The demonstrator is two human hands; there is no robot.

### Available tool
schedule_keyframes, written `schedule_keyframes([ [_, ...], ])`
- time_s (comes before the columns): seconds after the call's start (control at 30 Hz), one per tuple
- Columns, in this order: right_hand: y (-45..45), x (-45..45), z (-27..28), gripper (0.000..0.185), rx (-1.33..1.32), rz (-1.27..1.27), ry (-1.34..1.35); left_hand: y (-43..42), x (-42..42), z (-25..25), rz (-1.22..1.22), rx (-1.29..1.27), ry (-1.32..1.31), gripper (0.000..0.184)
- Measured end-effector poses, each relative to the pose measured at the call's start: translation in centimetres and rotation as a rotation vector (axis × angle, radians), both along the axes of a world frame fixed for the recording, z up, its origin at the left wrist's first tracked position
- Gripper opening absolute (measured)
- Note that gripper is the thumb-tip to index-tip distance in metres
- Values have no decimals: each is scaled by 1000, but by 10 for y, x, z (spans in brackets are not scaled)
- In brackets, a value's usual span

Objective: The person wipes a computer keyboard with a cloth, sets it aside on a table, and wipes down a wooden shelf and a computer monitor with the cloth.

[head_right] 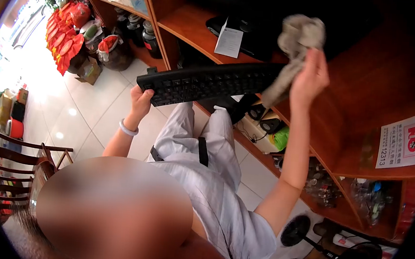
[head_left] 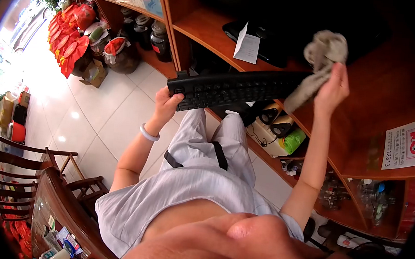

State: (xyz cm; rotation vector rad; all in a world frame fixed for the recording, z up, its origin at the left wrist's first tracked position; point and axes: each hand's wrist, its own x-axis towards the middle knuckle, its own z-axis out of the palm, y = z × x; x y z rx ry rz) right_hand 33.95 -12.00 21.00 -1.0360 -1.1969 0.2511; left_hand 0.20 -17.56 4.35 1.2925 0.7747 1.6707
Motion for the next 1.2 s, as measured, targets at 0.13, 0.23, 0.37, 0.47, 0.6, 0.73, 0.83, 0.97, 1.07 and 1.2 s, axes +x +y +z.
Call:
schedule_keyframes([
  [0.13, -25, -90, 6, 18, 314, 184, -695, 0, 8, 4, 33, 38, 104, 24],
  [0.23, -41, -162, -22, 19, 552, 484, -985, -5, 5, 5, 66, 116, 321, 24],
  [0.37, -36, -175, -49, 24, 551, 393, -957, -14, 26, 14, 118, 49, 64, 26],
  [0.47, -12, -145, -56, 20, 526, 301, -941, -10, 19, 8, 46, 10, 95, 33],
  [0.6, 19, -68, -64, 12, 451, 38, -973, -7, 23, 9, 0, -28, -38, 36],
  [0.73, 31, -1, -68, 7, 380, -181, -949, -5, 22, 1, -22, 1, -56, 40],
  [0.83, 44, 43, -78, 7, 341, -348, -899, -7, 22, 2, -15, -2, -71, 45],
  [0.97, 56, 72, -86, 13, 354, -389, -763, -10, 26, 10, -46, -1, -48, 48],
  [1.07, 63, 85, -87, 21, 361, -388, -612, -12, 26, 8, -59, -19, -27, 49],
  [1.2, 68, 106, -86, 27, 306, -469, -418, -17, 32, 13, -14, 7, 39, 51],
])
